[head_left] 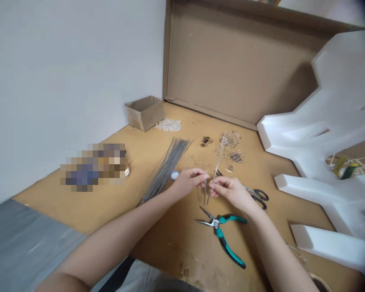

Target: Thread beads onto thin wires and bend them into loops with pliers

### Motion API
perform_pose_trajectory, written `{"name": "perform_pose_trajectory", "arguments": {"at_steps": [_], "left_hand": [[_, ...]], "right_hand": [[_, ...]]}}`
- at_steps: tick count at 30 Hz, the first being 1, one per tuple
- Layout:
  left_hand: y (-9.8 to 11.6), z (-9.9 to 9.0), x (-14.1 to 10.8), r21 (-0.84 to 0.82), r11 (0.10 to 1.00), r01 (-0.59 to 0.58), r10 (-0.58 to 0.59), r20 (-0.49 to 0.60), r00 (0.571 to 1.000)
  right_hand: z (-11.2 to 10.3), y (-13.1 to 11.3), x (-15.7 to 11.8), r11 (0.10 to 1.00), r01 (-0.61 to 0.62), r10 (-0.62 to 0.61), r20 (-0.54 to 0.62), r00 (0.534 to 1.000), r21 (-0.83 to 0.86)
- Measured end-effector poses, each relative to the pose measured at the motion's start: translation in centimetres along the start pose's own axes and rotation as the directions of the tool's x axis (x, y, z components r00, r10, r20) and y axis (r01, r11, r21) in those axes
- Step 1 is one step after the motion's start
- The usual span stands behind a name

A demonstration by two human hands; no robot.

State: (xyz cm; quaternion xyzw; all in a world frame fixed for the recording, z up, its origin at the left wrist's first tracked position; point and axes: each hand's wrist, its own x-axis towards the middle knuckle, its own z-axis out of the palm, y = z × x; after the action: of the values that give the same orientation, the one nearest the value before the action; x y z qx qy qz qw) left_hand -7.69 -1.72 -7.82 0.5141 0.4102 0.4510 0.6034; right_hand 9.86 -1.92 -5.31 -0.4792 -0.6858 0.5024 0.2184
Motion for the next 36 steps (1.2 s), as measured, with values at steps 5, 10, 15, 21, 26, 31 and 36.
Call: {"name": "perform_pose_trajectory", "arguments": {"at_steps": [5, 10, 15, 21, 26, 31, 36], "left_hand": [[-0.3, 0.0, 0.0, -0.006, 1.000, -0.014, 0.014, 0.007, 1.000], [-0.6, 0.0, -0.1, 0.047, 0.997, -0.061, 0.059, 0.045, 0.997], [-0.9, 0.3, -0.2, 0.011, 0.999, -0.045, 0.045, 0.032, 0.998], [-0.7, 0.8, -0.8, 0.011, 0.999, -0.053, 0.053, -0.019, 0.998], [-0.8, 1.4, -1.0, -0.166, 0.981, -0.101, 0.081, -0.125, 0.989], [-1.8, 2.1, -0.5, -0.775, 0.598, 0.204, -0.329, -0.006, 0.944], [-1.9, 2.0, -0.5, -0.872, 0.422, 0.249, -0.418, 0.057, 0.907]], "right_hand": [[0.4, 0.3, 0.2, 0.998, -0.046, 0.044, 0.071, 0.997, 0.030], [0.4, 0.3, 0.5, 0.987, -0.085, 0.067, 0.132, 0.989, 0.138], [0.5, 0.2, 0.5, 0.991, -0.064, 0.049, 0.132, 0.990, 0.118], [1.3, -0.1, 0.3, 0.988, -0.034, 0.017, 0.117, 0.993, 0.148], [1.4, -0.5, 0.2, 0.989, 0.033, -0.024, -0.065, 0.998, 0.142], [1.9, -1.0, 0.0, 0.962, 0.175, -0.104, -0.307, 0.946, 0.211], [3.7, -0.3, 0.4, 0.968, 0.224, -0.174, -0.348, 0.921, 0.111]]}}
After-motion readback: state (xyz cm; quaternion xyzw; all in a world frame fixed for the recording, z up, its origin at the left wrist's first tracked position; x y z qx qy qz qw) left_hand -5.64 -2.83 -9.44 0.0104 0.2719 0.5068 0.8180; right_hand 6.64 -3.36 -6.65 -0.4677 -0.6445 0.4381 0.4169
